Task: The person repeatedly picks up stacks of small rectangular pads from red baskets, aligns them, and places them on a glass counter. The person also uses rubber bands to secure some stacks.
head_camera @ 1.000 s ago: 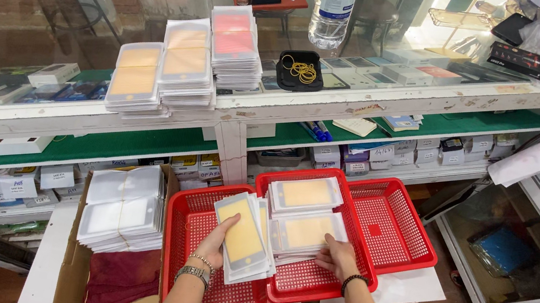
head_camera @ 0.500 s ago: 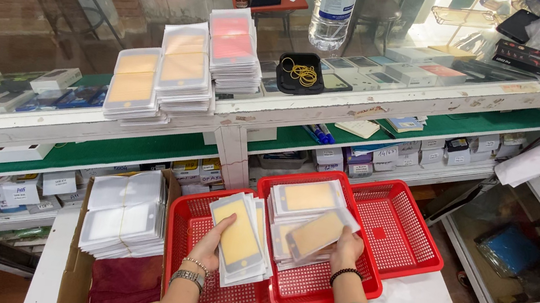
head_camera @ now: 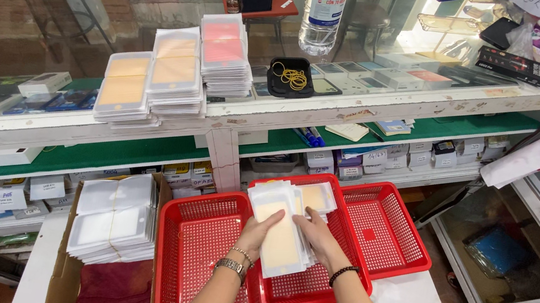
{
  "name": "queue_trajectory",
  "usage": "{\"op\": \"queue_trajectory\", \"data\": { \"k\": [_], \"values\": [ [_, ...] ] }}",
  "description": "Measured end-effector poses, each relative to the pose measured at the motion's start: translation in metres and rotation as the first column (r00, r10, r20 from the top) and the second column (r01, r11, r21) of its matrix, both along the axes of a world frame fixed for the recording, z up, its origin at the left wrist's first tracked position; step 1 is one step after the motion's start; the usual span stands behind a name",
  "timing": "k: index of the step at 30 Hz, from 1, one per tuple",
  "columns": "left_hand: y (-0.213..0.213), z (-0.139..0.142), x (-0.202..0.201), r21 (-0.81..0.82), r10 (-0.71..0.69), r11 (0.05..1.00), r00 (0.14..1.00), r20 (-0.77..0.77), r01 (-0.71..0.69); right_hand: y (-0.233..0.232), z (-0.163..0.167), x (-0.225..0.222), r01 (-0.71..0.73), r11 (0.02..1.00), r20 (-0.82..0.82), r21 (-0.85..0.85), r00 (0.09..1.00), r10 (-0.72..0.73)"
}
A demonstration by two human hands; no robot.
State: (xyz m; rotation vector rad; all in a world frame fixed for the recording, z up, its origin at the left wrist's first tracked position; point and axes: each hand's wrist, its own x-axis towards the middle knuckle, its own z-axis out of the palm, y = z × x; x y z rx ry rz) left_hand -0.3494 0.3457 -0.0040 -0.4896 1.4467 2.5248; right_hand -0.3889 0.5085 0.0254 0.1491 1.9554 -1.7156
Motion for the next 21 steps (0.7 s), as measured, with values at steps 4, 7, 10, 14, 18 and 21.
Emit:
{"op": "queue_trajectory", "data": {
  "k": [4,7,10,14,18,21],
  "values": [
    [0.021,0.003,-0.014,-0.283,-0.041,0.959,0.985,-0.169,-0.009,0.032,-0.036,-0.006,-0.162,0.983,-0.233,-0.085,0.962,0.138],
    [0.03,0.002,-0.018,-0.506,-0.082,0.862,0.973,-0.217,-0.04,0.043,-0.055,-0.007,-0.159,0.977,-0.49,-0.139,0.869,0.072],
    [0.036,-0.006,-0.014,-0.386,-0.085,0.922,0.975,-0.204,-0.001,0.047,-0.06,-0.002,-0.139,0.99,-0.387,-0.026,0.914,0.118],
    [0.044,-0.018,-0.006,-0.478,-0.13,0.878,0.955,-0.265,-0.013,0.05,-0.055,0.009,-0.005,0.974,-0.306,-0.228,0.95,-0.067],
    [0.052,-0.019,-0.001,-0.498,-0.013,0.862,0.979,-0.205,-0.093,0.045,-0.054,0.018,0.153,0.953,-0.257,-0.261,0.941,-0.221],
    [0.054,-0.014,0.0,-0.498,-0.03,0.865,0.986,-0.163,-0.056,0.04,-0.059,0.02,0.124,0.976,-0.179,-0.182,0.971,-0.157]
  ]
}}
